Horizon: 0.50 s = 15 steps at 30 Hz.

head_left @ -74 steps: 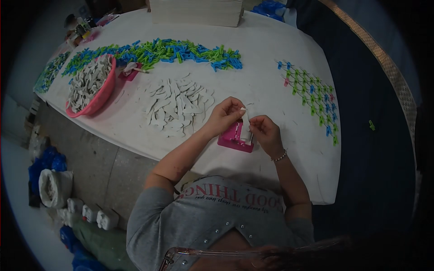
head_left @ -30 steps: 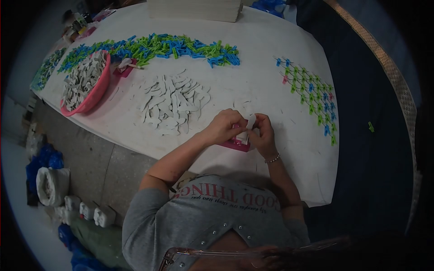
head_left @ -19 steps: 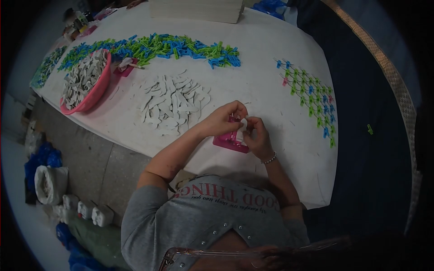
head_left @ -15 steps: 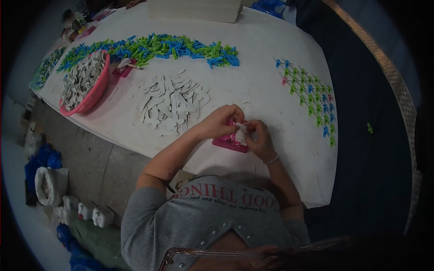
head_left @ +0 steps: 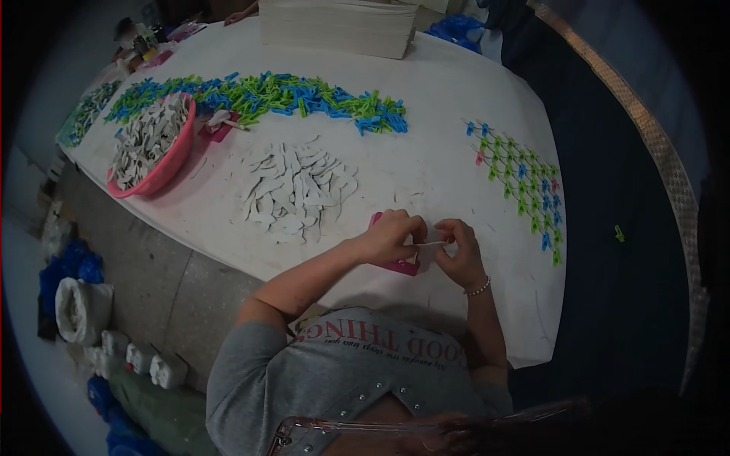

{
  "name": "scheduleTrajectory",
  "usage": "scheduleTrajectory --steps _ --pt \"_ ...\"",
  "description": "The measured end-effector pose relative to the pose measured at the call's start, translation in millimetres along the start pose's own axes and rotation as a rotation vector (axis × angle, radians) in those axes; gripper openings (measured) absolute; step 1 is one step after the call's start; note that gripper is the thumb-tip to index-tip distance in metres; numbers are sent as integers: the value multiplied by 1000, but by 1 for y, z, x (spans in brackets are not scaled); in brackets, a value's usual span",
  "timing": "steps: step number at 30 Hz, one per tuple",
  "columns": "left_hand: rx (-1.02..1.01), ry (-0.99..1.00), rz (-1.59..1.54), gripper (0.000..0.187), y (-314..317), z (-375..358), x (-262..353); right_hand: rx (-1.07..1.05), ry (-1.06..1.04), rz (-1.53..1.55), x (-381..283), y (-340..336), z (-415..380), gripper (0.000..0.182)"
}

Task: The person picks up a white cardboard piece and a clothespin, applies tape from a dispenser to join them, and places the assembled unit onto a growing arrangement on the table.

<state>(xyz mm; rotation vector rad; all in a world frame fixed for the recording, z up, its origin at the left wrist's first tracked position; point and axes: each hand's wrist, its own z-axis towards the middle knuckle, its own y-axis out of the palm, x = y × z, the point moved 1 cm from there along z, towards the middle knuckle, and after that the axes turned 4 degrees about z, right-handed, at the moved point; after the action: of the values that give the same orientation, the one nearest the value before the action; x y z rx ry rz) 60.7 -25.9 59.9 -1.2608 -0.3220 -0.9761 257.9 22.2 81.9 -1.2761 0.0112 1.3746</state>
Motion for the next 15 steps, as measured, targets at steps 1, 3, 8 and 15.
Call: scheduleTrajectory --steps 1,3,8,15 --pt "22 43 -45 24 2 1 1 -30 9 -1 -2 -4 2 37" --pt "90 82 -35 23 2 2 1 -57 6 -9 -7 -10 13 40" --pt "220 -77 -349 24 -15 0 -14 -97 124 341 15 -13 57 38" --pt "574 -79 -219 29 -34 -10 -37 -265 293 76 92 59 155 26"
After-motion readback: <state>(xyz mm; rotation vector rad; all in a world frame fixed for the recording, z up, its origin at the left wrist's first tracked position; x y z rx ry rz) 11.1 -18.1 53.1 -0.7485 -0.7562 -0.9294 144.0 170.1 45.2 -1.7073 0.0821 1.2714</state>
